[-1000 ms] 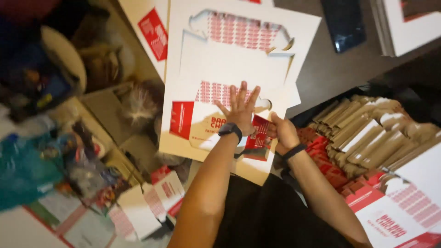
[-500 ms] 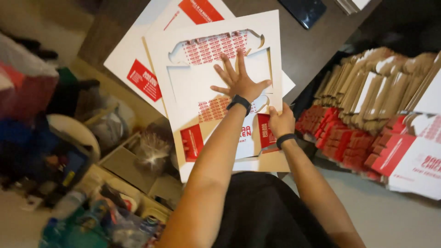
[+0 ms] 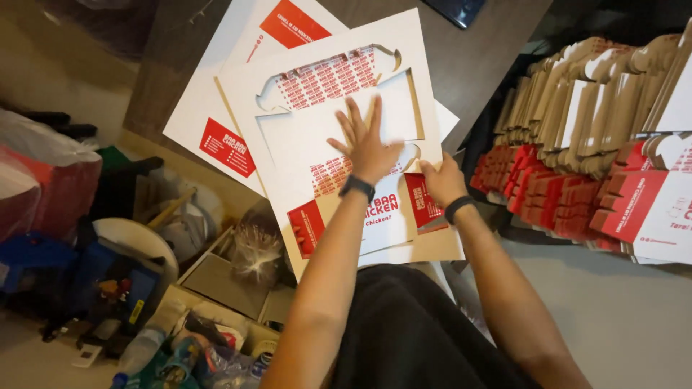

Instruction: Manually separating pre-cut cardboard box shapes from the surrounding waste material on a flat sheet.

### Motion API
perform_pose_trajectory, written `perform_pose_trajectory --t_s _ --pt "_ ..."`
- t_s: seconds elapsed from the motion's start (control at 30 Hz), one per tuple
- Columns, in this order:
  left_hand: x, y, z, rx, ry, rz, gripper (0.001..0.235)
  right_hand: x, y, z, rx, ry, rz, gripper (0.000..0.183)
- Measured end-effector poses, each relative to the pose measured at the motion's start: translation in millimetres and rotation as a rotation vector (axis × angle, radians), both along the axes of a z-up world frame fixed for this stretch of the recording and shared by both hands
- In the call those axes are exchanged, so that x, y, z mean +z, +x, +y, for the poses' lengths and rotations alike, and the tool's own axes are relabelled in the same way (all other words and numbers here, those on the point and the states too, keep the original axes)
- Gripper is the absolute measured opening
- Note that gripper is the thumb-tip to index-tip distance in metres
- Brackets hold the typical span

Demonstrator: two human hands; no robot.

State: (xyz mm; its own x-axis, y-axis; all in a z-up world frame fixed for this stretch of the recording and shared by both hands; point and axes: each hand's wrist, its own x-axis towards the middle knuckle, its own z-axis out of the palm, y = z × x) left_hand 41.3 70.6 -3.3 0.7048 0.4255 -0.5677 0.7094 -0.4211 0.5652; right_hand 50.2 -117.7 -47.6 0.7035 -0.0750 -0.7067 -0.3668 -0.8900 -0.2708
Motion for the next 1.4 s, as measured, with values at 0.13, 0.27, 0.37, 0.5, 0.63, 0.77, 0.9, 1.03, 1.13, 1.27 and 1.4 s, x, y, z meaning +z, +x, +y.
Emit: perform_pose_trajectory --t_s 0.13,0.27,0.37,0.5,0.63,0.77,0.9,1.03,1.13,1.27,1.4 --pt "21.6 -11.0 -8.3 -0.121 0.063 0.087 0.115 10.0 4.8 1.5 -0.008 0.064 0.058 0.056" --pt "15.9 -5.7 -3.3 -0.125 0.071 0.149 0.125 19.4 -14.2 26.5 0.118 -0.015 0.101 0.049" --pt "11.3 -7.3 1.8 -0.125 0.040 0.144 0.129 69.4 -4.5 51.0 0.177 0.022 0.109 0.046" --pt "15.1 -10.4 -3.1 -0.172 0.040 0.129 0.141 34.6 15.1 2.3 0.013 0.241 0.045 0.052" --pt "21.0 -5.3 -5.4 -0.149 0.103 0.149 0.139 21.7 18.5 -8.1 -0.460 0.579 0.416 0.034" --pt "5.2 -5.5 -7.4 -0.135 0.127 0.135 0.136 48.2 15.7 32.4 0.029 0.191 0.103 0.051" --pt "9.6 -9.9 -6.8 -0.139 0.066 0.149 0.139 40.6 7.8 21.1 0.004 0.116 0.103 0.051" --pt "-41.8 -14.7 -18.7 -0.116 0.198 0.074 0.123 95.5 -24.8 55.7 0.139 0.052 0.021 0.045" --pt "-23.1 -14.6 -28.8 -0.060 0.528 0.024 0.079 181.5 -53.3 81.2 0.222 0.168 -0.023 0.036" --pt "-70.1 -33.8 -23.8 -0.038 0.624 -0.491 0.083 175.0 -48.2 44.2 0.105 0.283 -0.166 0.032" --pt "-98.7 -124.7 27.0 -0.050 0.083 -0.620 0.075 76.3 -24.1 -14.4 0.070 0.384 -0.208 0.031"
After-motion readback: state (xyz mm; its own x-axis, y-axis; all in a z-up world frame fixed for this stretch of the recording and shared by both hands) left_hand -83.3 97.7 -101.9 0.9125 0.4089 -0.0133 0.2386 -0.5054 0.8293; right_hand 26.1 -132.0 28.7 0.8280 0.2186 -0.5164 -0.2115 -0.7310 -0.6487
